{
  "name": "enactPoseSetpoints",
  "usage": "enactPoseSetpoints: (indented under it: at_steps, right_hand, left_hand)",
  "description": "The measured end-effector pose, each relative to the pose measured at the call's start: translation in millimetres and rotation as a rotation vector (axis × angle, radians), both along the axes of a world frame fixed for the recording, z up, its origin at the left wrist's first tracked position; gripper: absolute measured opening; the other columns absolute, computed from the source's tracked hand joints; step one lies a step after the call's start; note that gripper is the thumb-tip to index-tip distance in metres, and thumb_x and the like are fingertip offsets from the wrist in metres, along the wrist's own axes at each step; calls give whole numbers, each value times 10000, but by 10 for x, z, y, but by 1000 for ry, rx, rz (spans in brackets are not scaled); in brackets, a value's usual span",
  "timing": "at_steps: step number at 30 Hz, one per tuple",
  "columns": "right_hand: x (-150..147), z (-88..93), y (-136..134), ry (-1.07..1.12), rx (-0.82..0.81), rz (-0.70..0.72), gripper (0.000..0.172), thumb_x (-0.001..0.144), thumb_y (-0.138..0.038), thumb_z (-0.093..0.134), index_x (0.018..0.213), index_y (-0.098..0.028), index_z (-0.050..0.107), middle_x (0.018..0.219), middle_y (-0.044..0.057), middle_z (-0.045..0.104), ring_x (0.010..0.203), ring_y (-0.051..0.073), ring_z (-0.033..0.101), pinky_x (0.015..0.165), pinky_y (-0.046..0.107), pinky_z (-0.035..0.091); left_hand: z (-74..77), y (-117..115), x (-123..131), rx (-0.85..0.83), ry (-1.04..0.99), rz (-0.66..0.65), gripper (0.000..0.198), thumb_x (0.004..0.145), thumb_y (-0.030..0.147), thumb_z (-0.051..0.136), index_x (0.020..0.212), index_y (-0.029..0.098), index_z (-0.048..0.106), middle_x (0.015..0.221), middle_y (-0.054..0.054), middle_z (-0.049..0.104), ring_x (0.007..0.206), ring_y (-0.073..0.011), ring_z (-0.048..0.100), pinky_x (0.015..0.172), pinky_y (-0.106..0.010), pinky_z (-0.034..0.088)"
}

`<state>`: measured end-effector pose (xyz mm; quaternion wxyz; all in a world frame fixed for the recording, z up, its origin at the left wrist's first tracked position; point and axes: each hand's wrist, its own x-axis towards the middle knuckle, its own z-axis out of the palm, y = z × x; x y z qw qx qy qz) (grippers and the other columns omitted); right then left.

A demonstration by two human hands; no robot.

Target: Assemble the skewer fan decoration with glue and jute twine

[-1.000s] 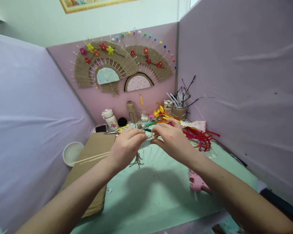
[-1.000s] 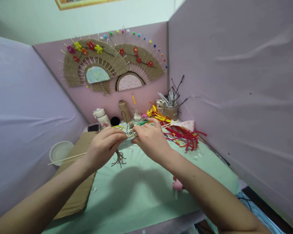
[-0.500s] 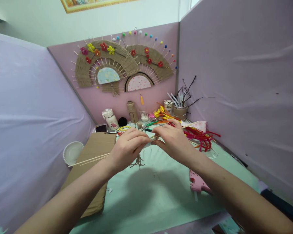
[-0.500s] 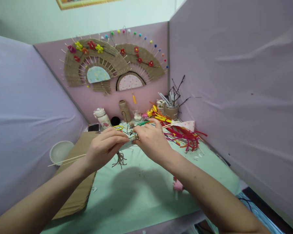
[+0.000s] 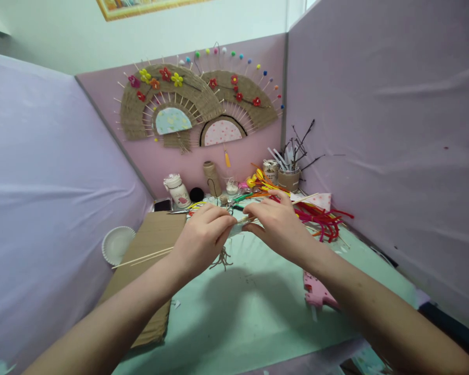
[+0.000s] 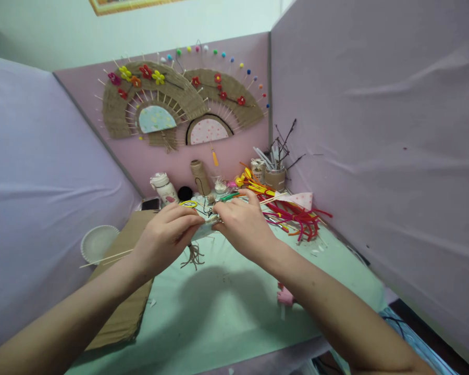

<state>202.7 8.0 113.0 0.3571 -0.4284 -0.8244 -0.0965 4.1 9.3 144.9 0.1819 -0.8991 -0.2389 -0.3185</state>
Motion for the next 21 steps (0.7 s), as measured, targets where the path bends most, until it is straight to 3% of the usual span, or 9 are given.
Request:
enactPoseSetpoints:
  at_steps: [5,15,21]
  right_hand:
    - [-5,-4,6,2,-9,-2,107,859,-221,700,912,-189,613,852,19,748,893,213,675,1005,395,268]
    - [33,19,5,41,-50,26,147,846,-247,729,917,-195,611,878,12,752,892,204,680,1006,401,273]
    - [32,37,-2,43,-66,32,127,852,-228,718,902,-193,606,873,14,749,906,207,679,999,398,280]
  left_hand:
    - [-27,-10,-5,79,67,-1,112,896,74,556,898,124,657,902,-98,711,780,-195,540,723,-338,491]
    - [-61,1,32,78,74,18,152,903,59,514,912,147,637,881,-95,691,800,-203,566,721,-339,503]
    - [-69,-26,27,61,87,16,155,882,43,523,964,91,645,914,-134,696,839,-225,577,753,-370,519]
